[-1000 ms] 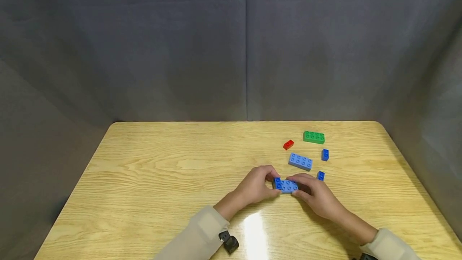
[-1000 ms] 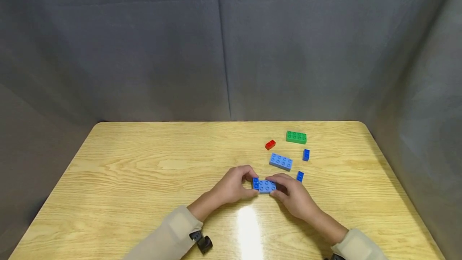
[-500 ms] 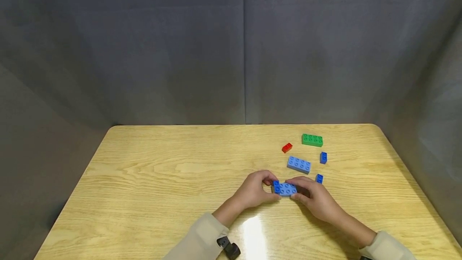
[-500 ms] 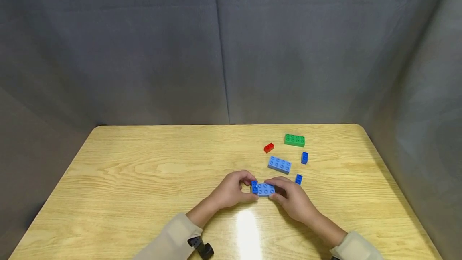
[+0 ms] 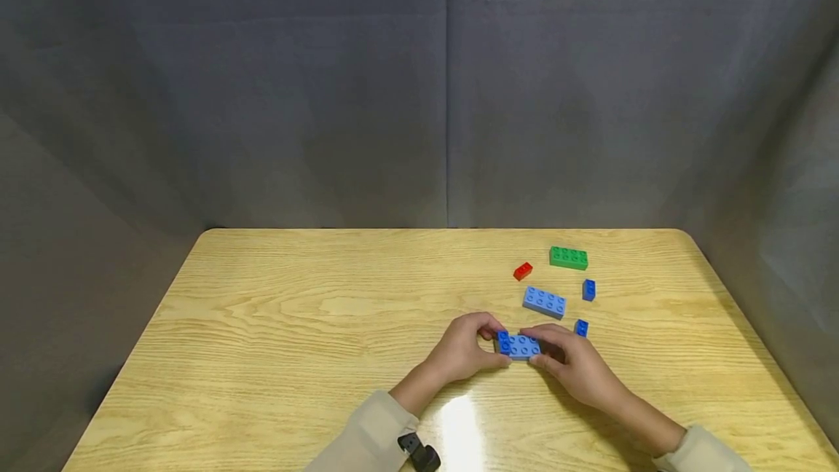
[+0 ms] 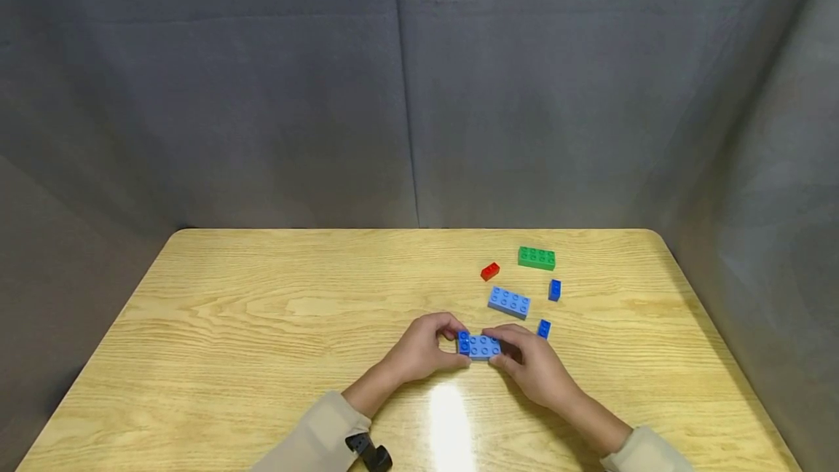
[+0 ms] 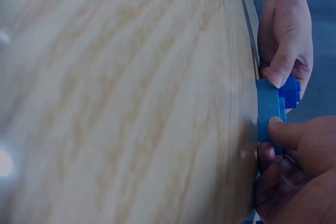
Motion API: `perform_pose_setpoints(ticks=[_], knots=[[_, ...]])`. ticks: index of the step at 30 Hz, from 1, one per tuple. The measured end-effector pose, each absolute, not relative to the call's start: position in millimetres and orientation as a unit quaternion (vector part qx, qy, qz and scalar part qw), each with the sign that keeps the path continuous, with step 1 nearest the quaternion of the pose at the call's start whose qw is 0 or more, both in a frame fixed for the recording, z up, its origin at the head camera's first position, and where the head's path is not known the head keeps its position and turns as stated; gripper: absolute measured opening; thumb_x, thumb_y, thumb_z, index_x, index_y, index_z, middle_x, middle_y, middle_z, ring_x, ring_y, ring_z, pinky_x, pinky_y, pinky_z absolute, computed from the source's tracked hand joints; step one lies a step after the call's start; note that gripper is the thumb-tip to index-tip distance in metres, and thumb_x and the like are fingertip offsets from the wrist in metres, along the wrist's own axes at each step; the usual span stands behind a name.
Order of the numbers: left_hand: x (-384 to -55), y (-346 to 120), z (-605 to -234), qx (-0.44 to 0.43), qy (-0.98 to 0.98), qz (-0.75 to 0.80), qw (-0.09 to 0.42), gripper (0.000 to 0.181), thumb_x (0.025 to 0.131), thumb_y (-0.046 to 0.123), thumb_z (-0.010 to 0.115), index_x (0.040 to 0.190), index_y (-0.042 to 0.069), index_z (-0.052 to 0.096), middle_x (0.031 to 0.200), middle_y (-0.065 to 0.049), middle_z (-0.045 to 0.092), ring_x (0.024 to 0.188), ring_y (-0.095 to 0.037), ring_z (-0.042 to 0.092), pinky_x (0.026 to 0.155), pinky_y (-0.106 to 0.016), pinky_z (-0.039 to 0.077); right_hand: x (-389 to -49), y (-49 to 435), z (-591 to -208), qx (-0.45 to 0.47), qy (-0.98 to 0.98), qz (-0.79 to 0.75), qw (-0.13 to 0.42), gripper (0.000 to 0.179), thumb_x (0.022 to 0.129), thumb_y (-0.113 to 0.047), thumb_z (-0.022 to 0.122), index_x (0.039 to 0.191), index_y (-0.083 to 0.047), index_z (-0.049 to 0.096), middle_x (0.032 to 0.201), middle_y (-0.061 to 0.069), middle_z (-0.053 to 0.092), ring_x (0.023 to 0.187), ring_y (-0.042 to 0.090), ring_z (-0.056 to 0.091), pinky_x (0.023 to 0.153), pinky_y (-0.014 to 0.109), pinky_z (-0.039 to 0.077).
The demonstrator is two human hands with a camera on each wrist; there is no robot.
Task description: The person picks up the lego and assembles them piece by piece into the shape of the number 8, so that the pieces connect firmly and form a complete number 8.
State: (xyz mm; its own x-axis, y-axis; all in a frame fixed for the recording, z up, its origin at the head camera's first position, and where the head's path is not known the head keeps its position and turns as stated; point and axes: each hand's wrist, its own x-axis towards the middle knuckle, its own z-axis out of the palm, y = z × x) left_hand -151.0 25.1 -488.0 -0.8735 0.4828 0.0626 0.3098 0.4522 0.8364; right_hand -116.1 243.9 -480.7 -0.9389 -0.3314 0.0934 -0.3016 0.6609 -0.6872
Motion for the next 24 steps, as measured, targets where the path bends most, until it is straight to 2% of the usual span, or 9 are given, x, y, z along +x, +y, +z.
perform_pose_setpoints(ticks=[9, 15, 18, 24], knots=[[-151.2, 25.7, -485.0, 0.226, 0.853, 0.460, 0.100, 0.034, 0.070, 0.023, 0.084, 0.098, 0.014, 0.067, 0.087, 0.009, 0.059, 0.080, -0.005, 0.052, 0.072, -0.017, 0.043, -115.7, 244.3, -480.0, -0.180, 0.908, -0.378, 0.017, 0.039, 0.082, -0.006, 0.071, 0.120, -0.012, 0.063, 0.117, -0.001, 0.062, 0.102, 0.016, 0.059, 0.080, 0.027, 0.050], [-150.2, 26.6, -483.8, 0.223, 0.851, 0.464, 0.105, 0.033, 0.069, 0.022, 0.084, 0.096, 0.014, 0.066, 0.085, 0.009, 0.058, 0.079, -0.005, 0.051, 0.071, -0.017, 0.043, -114.9, 246.0, -478.0, -0.182, 0.902, -0.390, 0.022, 0.038, 0.083, -0.011, 0.071, 0.120, -0.011, 0.062, 0.106, -0.004, 0.062, 0.077, 0.010, 0.054, 0.063, 0.023, 0.047], [-149.8, 26.4, -483.4, 0.219, 0.850, 0.467, 0.110, 0.033, 0.069, 0.022, 0.084, 0.096, 0.015, 0.066, 0.085, 0.010, 0.058, 0.079, -0.005, 0.051, 0.071, -0.017, 0.043, -114.6, 247.9, -475.0, -0.181, 0.897, -0.401, 0.026, 0.038, 0.084, -0.013, 0.070, 0.121, -0.010, 0.062, 0.101, -0.003, 0.062, 0.070, 0.009, 0.053, 0.058, 0.022, 0.046], [-150.9, 25.8, -484.3, 0.215, 0.850, 0.469, 0.110, 0.033, 0.069, 0.022, 0.084, 0.095, 0.014, 0.066, 0.085, 0.011, 0.058, 0.079, -0.005, 0.051, 0.072, -0.018, 0.043, -117.9, 256.8, -463.9, -0.174, 0.885, -0.432, 0.014, 0.038, 0.086, -0.019, 0.069, 0.121, -0.009, 0.061, 0.108, 0.006, 0.063, 0.070, 0.010, 0.058, 0.054, 0.025, 0.048]])
